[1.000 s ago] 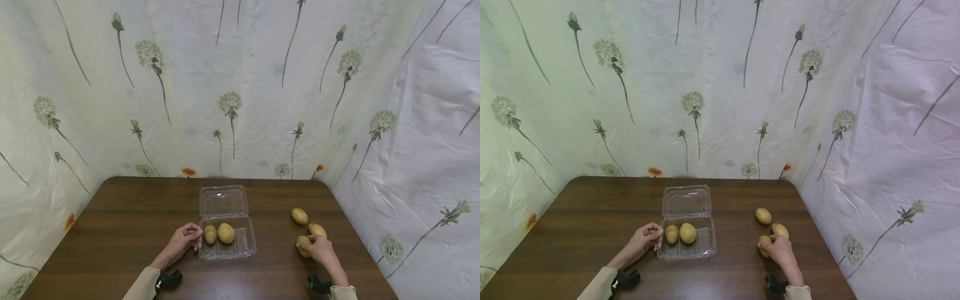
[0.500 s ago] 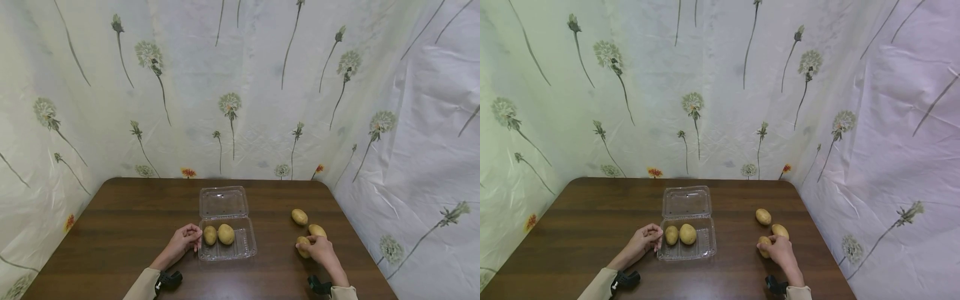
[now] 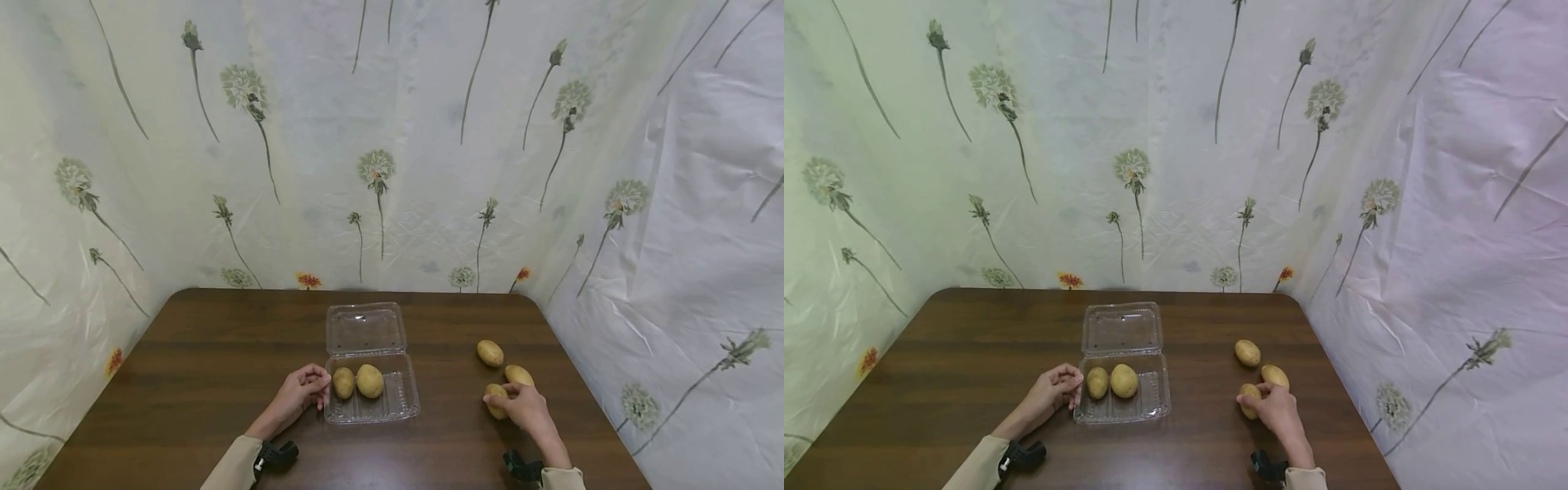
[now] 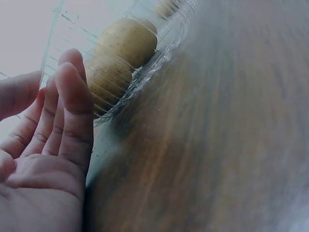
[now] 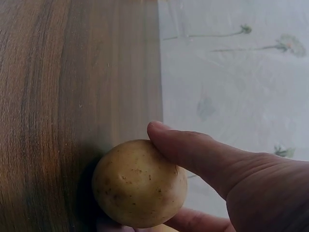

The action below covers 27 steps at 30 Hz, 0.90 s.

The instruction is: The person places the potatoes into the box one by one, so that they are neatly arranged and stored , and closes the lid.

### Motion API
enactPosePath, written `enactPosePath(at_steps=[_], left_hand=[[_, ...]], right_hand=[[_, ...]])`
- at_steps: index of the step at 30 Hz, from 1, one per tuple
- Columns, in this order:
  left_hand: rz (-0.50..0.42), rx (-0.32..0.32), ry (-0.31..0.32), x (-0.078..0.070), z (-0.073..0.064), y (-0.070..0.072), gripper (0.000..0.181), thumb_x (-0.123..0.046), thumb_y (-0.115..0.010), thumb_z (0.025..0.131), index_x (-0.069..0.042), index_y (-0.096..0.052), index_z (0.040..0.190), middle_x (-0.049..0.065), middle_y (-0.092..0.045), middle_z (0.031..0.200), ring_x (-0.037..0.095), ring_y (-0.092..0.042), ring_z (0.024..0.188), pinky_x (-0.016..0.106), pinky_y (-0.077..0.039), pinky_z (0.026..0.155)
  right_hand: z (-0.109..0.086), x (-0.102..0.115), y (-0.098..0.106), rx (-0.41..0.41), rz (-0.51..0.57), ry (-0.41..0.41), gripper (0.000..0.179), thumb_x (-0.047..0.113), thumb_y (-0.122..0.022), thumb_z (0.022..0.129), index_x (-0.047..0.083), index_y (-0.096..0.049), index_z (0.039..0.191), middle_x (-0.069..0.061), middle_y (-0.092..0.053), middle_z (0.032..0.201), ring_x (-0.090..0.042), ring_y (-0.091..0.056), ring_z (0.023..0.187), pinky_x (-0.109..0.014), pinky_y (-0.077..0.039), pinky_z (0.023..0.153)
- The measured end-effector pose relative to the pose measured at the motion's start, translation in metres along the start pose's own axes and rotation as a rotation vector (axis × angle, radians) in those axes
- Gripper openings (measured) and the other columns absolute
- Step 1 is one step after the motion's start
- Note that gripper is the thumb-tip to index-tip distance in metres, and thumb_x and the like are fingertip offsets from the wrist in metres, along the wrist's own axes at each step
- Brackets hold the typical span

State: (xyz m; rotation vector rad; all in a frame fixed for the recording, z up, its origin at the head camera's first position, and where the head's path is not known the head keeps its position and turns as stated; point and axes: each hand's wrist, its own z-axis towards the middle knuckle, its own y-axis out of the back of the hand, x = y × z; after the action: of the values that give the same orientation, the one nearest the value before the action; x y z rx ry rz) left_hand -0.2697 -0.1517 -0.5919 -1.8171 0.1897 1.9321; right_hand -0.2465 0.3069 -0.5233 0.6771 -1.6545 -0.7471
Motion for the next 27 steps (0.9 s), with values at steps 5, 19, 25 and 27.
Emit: enactPosePath(at_steps=[5, 19, 25, 27], left_hand=[[0.000, 0.002, -0.012, -0.0003, 0.0002, 0.0002, 0.014, -0.008, -0.050, 0.100, 0.005, -0.049, 0.104, 0.001, -0.062, 0.079, 0.010, -0.061, 0.064, 0.022, -0.051, 0.056], [-0.016, -0.001, 0.016, -0.0024, -0.0008, -0.0012, 0.017, -0.010, -0.052, 0.100, 0.006, -0.048, 0.104, 0.001, -0.061, 0.080, 0.010, -0.061, 0.065, 0.022, -0.051, 0.056], [-0.010, -0.002, 0.005, -0.0021, -0.0006, -0.0011, 0.022, -0.009, -0.051, 0.100, 0.011, -0.046, 0.106, 0.001, -0.061, 0.080, 0.010, -0.061, 0.065, 0.022, -0.051, 0.056], [-0.005, -0.002, 0.001, -0.0019, -0.0006, -0.0013, 0.024, -0.009, -0.051, 0.100, 0.013, -0.044, 0.107, 0.001, -0.061, 0.080, 0.010, -0.061, 0.065, 0.022, -0.051, 0.056]], right_hand=[[0.0008, -0.0006, -0.0003, -0.007, -0.005, 0.010, 0.066, 0.045, -0.075, 0.080, -0.007, -0.061, 0.118, -0.022, -0.068, 0.106, -0.040, -0.062, 0.099, -0.051, -0.051, 0.082], [0.0020, 0.0005, -0.0024, -0.009, -0.023, 0.001, 0.068, 0.047, -0.072, 0.082, -0.009, -0.060, 0.120, -0.027, -0.064, 0.112, -0.043, -0.061, 0.102, -0.049, -0.051, 0.079], [0.0029, 0.0027, -0.0024, -0.018, -0.037, 0.009, 0.069, 0.048, -0.071, 0.083, -0.009, -0.060, 0.120, -0.028, -0.064, 0.113, -0.045, -0.059, 0.104, -0.051, -0.051, 0.081], [0.0028, 0.0035, -0.0020, -0.017, -0.040, 0.009, 0.070, 0.049, -0.071, 0.083, -0.009, -0.060, 0.120, -0.029, -0.063, 0.115, -0.046, -0.058, 0.105, -0.052, -0.050, 0.082]])
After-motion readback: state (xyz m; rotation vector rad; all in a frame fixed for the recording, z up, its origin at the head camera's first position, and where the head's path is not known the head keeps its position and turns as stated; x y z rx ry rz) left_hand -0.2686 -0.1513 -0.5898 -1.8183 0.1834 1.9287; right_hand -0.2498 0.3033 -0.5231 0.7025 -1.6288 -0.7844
